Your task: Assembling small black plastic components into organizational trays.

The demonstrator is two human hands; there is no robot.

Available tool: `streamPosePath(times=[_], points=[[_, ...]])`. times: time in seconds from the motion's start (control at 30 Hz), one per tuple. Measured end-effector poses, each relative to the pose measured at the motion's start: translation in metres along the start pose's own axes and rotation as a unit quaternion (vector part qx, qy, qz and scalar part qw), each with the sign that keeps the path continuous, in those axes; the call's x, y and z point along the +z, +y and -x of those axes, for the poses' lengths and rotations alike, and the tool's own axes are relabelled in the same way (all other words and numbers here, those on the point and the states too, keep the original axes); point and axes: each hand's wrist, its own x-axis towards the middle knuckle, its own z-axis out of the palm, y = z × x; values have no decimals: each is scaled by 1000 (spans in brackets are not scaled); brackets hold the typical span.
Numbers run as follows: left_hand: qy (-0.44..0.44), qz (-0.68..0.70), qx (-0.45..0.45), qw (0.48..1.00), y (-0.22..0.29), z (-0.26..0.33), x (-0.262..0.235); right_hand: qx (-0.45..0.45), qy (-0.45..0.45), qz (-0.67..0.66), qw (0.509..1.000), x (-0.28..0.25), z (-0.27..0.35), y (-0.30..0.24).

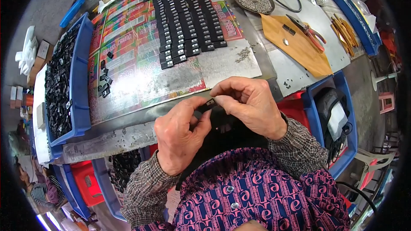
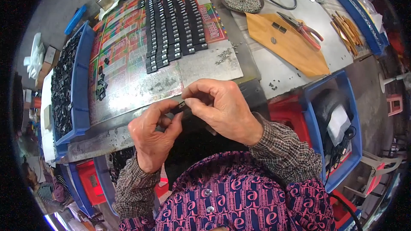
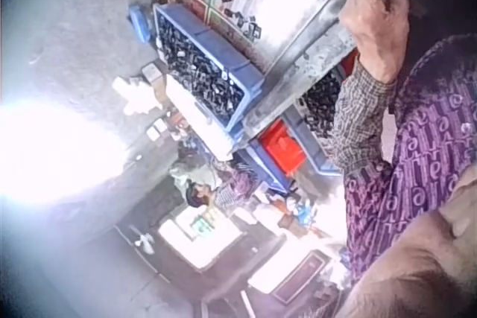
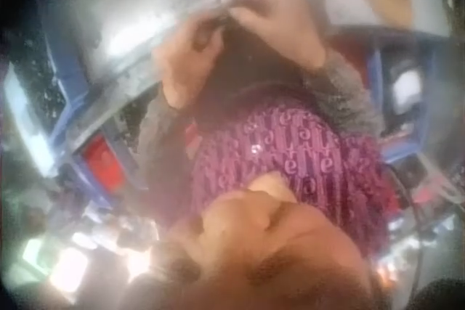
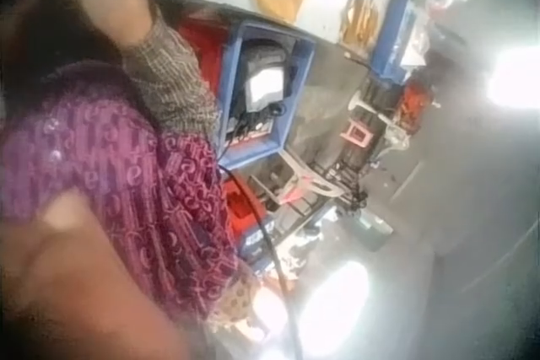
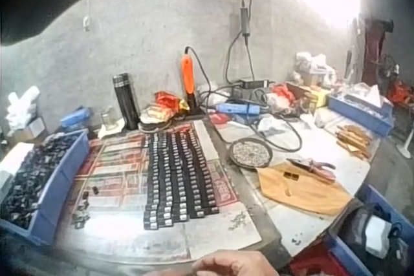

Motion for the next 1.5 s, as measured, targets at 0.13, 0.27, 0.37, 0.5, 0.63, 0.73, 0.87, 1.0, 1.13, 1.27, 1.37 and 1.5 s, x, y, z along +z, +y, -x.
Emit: streamPosePath(times=[0.13,0.27,0.37,0.5,0.63,0.73,0.87,1.0,1.13,1.27,1.37,1.5], points=[[-9,-19,-68,997,-22,-20,-18,-78,58,43,994,-6,-5,3],[17,-58,-65,996,-69,-56,-35,-131,120,124,976,-10,-11,7],[12,-106,-69,992,-99,-88,-43,-140,120,143,972,-12,-11,10],[34,-171,1,985,-147,-129,-41,-149,112,153,970,-11,-11,7],[47,-234,4,971,-173,-171,-35,-164,100,165,967,-14,-13,7],[21,-209,-56,976,-185,-198,-35,-167,85,164,969,-15,-12,3],[36,-238,-51,969,-190,-227,-28,-181,71,173,965,-19,-16,3],[55,-250,-53,965,-210,-249,-23,-183,53,167,967,-20,-17,4],[75,-271,-27,959,-223,-269,-18,-192,42,173,965,-22,-17,4],[76,-285,-43,955,-220,-275,-16,-194,49,166,966,-22,-20,9],[80,-283,-43,955,-218,-283,-13,-196,55,171,964,-22,-18,8],[97,-304,-21,947,-229,-281,-19,-212,60,166,961,-19,-18,12]])
